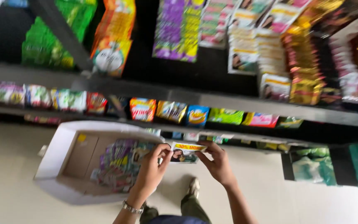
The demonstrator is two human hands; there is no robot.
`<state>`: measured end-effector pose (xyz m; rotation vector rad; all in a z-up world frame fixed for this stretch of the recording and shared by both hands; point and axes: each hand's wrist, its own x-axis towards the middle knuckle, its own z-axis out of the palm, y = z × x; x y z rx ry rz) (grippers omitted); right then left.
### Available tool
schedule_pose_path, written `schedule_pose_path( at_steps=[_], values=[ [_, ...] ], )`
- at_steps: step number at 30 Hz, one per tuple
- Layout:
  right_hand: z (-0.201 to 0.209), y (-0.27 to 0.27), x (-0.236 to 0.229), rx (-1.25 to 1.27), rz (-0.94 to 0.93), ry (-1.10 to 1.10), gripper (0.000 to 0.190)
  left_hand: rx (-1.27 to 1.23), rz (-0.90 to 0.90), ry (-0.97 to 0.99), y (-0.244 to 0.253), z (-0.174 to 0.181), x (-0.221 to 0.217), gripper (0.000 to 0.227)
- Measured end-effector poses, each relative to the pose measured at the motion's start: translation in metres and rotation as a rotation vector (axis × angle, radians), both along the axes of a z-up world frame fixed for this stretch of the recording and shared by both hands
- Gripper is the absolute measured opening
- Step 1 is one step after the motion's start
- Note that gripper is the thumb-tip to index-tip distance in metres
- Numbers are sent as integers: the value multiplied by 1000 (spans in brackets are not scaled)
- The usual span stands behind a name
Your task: The person repeatedly picks up small sachets from a cardboard box on the floor and places them onto a shelf in a store. The person arranges the sachets in neat rows among other products on the shelf.
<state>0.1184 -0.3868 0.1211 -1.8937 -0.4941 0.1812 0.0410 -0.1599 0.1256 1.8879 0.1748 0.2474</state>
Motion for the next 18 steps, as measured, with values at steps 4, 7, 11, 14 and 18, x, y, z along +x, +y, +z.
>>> schedule_pose_path(
  at_steps=[4,7,11,14,18],
  values=[
    [71,-59,50,-9,-67,-222,35,27,-34,-203,-53,68,57,13],
    [111,-92,98,-29,-60,-453,32,65,-57,-243,-79,105,106,13],
    [146,-126,172,-171,-124,-356,32,38,-122,-518,-107,122,182,13],
    [138,-144,265,114,106,-343,32,-22,-152,-455,-114,124,250,12],
    [159,-150,355,173,203,-327,32,105,-84,-534,-122,135,330,15]
  ],
)
